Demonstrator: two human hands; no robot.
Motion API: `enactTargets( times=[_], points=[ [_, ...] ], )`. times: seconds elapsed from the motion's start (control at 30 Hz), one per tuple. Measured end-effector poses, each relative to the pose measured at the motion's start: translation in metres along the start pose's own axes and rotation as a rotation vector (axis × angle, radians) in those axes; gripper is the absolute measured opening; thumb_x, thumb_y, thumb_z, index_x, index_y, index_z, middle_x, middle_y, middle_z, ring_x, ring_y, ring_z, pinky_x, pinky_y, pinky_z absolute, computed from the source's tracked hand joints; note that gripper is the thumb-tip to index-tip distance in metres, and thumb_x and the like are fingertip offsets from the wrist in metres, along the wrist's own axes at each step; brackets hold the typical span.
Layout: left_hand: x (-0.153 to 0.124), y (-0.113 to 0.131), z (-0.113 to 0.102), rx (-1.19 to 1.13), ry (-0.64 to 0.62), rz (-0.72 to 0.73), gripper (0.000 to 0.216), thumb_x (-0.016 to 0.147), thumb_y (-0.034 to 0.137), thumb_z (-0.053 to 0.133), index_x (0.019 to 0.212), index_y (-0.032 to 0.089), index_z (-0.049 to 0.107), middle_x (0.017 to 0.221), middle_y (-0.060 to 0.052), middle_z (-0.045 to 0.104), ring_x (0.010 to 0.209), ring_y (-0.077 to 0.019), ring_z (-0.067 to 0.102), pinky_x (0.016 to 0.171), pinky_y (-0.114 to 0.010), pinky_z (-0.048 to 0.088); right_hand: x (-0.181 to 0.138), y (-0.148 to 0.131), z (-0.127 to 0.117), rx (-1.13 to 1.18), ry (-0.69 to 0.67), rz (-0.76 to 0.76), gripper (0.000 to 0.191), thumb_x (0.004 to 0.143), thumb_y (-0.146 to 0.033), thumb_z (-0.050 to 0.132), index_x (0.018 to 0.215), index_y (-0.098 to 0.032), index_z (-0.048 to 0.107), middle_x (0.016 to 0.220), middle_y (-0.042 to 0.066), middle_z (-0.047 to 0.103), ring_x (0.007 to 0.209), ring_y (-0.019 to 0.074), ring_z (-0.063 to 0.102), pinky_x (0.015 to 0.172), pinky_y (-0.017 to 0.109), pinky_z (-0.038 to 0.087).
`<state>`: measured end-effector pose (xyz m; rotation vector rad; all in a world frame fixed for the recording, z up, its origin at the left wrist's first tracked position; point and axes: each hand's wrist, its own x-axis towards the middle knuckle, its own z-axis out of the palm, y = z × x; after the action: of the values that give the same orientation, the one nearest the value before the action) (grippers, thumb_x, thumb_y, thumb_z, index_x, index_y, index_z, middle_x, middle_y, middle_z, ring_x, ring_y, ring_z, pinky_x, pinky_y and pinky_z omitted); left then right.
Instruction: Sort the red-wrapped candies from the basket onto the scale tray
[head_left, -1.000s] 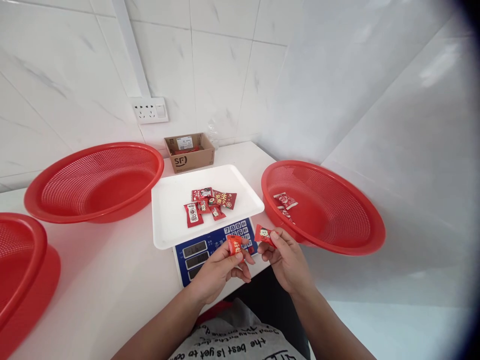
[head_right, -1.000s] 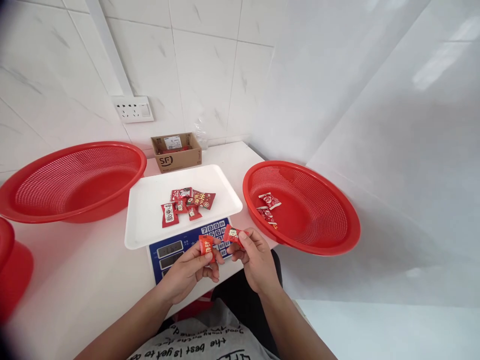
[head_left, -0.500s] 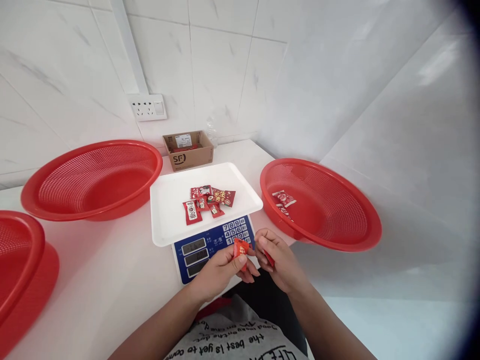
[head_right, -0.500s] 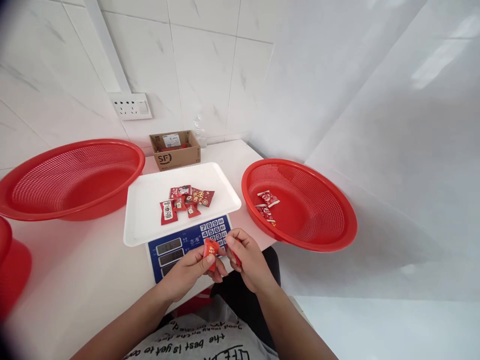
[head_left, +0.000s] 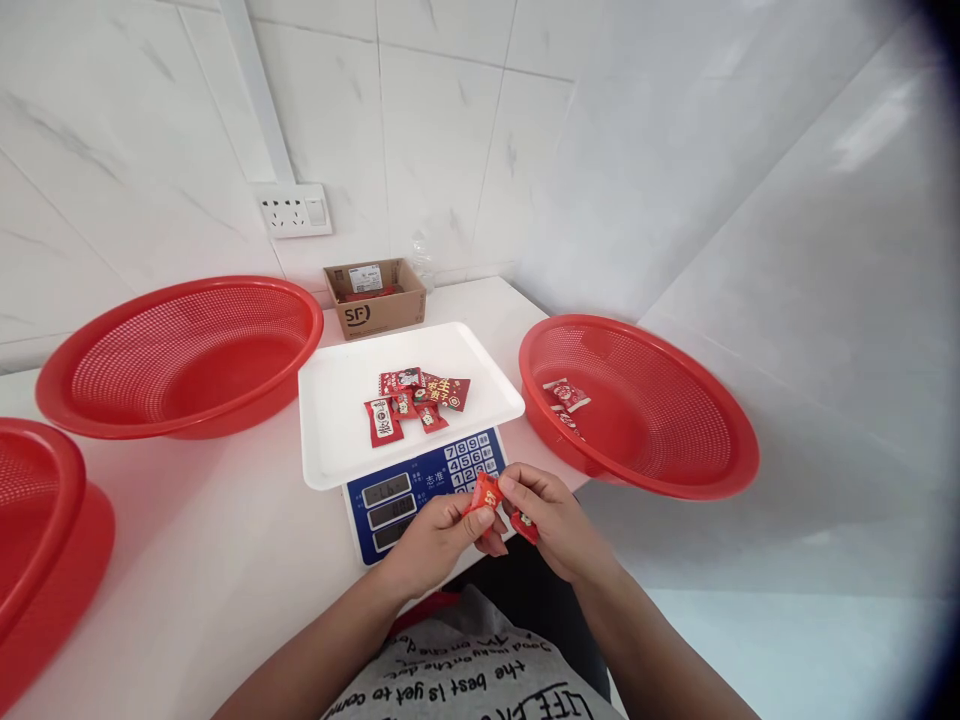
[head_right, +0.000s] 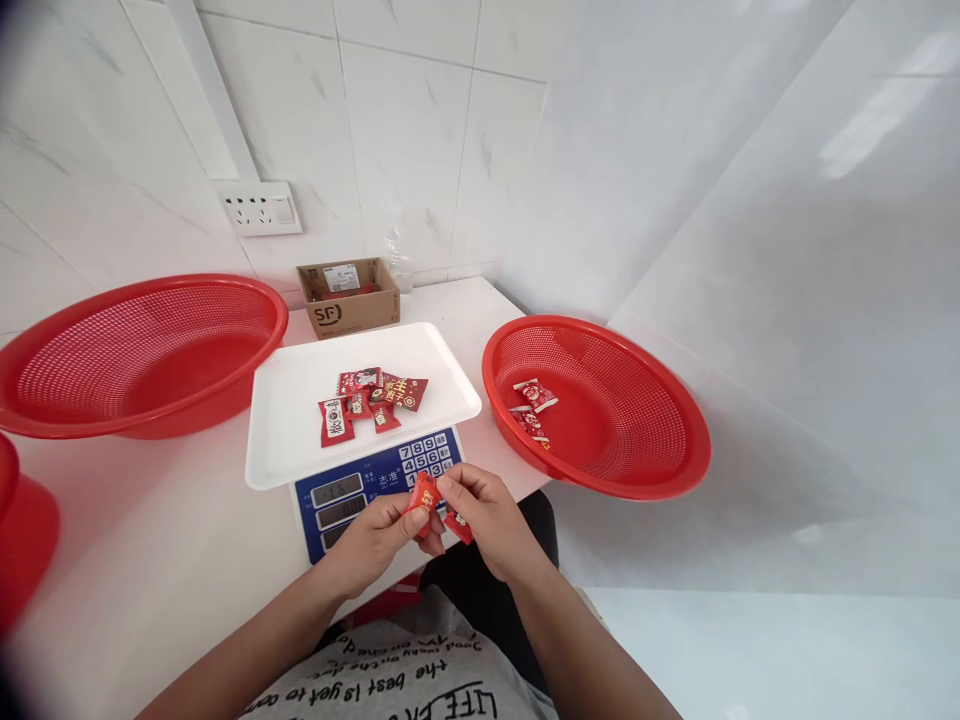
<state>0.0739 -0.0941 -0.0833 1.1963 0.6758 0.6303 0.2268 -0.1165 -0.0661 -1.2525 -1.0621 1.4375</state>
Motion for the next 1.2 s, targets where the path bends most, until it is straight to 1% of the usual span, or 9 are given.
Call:
enactTargets(
  times=[0.23,0.33,0.47,0.57,0.63,0.8,0.97,1.1,1.2],
  points=[
    [0.001,0.000,-0.001,-0.004,0.029,-0.016,0.042,0.076,0.055,0.056,0.068,0.014,0.065,0.058,-0.004,0.064,0.059,-0.0152,0.059,0.064,-0.028,0.046,0.003,0.003,0.000,-0.038,0.059,-0.022,0.035,0.076,-0.049,0.060,0.063,-0.018,0.050,0.055,-0.006,0.042,0.049,0.0071,0.032,0.048,0.022,0.027],
    [0.001,0.001,-0.002,0.002,0.034,-0.021,0.042,0.076,0.055,0.055,0.068,0.014,0.064,0.058,-0.004,0.063,0.059,-0.0152,0.059,0.065,-0.029,0.046,0.003,0.002,-0.002,-0.082,0.033,-0.020,0.034,0.078,-0.049,0.058,0.065,-0.017,0.053,0.057,-0.005,0.045,0.051,0.0075,0.034,0.050,0.023,0.028],
    [0.001,0.001,-0.002,0.025,0.009,-0.013,0.041,0.076,0.054,0.056,0.067,0.015,0.063,0.061,-0.003,0.063,0.060,-0.0149,0.059,0.065,-0.029,0.047,0.002,-0.001,-0.003,-0.152,-0.077,0.001,0.033,0.079,-0.049,0.057,0.070,-0.017,0.056,0.058,-0.003,0.050,0.052,0.0087,0.039,0.052,0.024,0.032],
    [0.001,0.000,-0.002,0.030,-0.016,0.003,0.041,0.076,0.054,0.057,0.065,0.015,0.061,0.062,-0.003,0.062,0.062,-0.0145,0.059,0.065,-0.028,0.046,0.001,-0.001,-0.002,-0.190,-0.068,-0.042,0.034,0.079,-0.049,0.057,0.065,-0.018,0.054,0.056,-0.003,0.050,0.053,0.0100,0.043,0.053,0.025,0.035],
    [0.000,-0.002,-0.002,-0.030,-0.036,-0.007,0.045,0.076,0.058,0.053,0.068,0.014,0.061,0.062,-0.004,0.062,0.061,-0.0146,0.059,0.065,-0.028,0.046,0.001,-0.001,-0.002,-0.202,-0.025,-0.096,0.033,0.078,-0.047,0.058,0.063,-0.018,0.055,0.057,-0.003,0.050,0.054,0.0103,0.044,0.053,0.025,0.036],
    [0.000,-0.009,-0.001,-0.337,-0.120,-0.141,0.057,0.078,0.066,0.041,0.074,0.013,0.060,0.060,-0.006,0.061,0.055,-0.0137,0.058,0.057,-0.026,0.044,0.002,0.000,-0.004,-0.185,0.045,-0.211,0.026,0.079,-0.042,0.060,0.066,-0.019,0.064,0.065,-0.001,0.054,0.059,0.0111,0.048,0.057,0.025,0.039],
    [0.001,-0.009,-0.005,-0.542,-0.115,-0.135,0.031,0.082,0.045,0.052,0.079,0.014,0.057,0.064,-0.004,0.061,0.056,-0.0137,0.058,0.056,-0.026,0.046,0.001,0.002,-0.007,-0.155,-0.013,-0.229,0.016,0.077,-0.037,0.063,0.086,-0.026,0.071,0.074,0.000,0.057,0.062,0.0114,0.051,0.060,0.027,0.042],
    [0.002,-0.006,-0.008,-0.565,-0.063,-0.102,0.014,0.080,0.028,0.056,0.084,0.015,0.056,0.065,-0.003,0.061,0.058,-0.0128,0.057,0.060,-0.026,0.045,-0.001,0.006,-0.008,-0.113,-0.083,-0.159,0.025,0.078,-0.038,0.062,0.099,-0.027,0.066,0.070,-0.002,0.055,0.055,0.0097,0.047,0.055,0.026,0.041],
    [0.002,-0.004,-0.007,-0.503,0.008,-0.065,0.011,0.078,0.026,0.058,0.082,0.016,0.054,0.064,-0.001,0.061,0.059,-0.0112,0.055,0.062,-0.025,0.042,-0.001,0.008,-0.011,-0.127,-0.035,-0.116,0.033,0.078,-0.041,0.061,0.108,-0.026,0.060,0.067,-0.005,0.049,0.052,0.0073,0.040,0.051,0.022,0.036]
  ],
)
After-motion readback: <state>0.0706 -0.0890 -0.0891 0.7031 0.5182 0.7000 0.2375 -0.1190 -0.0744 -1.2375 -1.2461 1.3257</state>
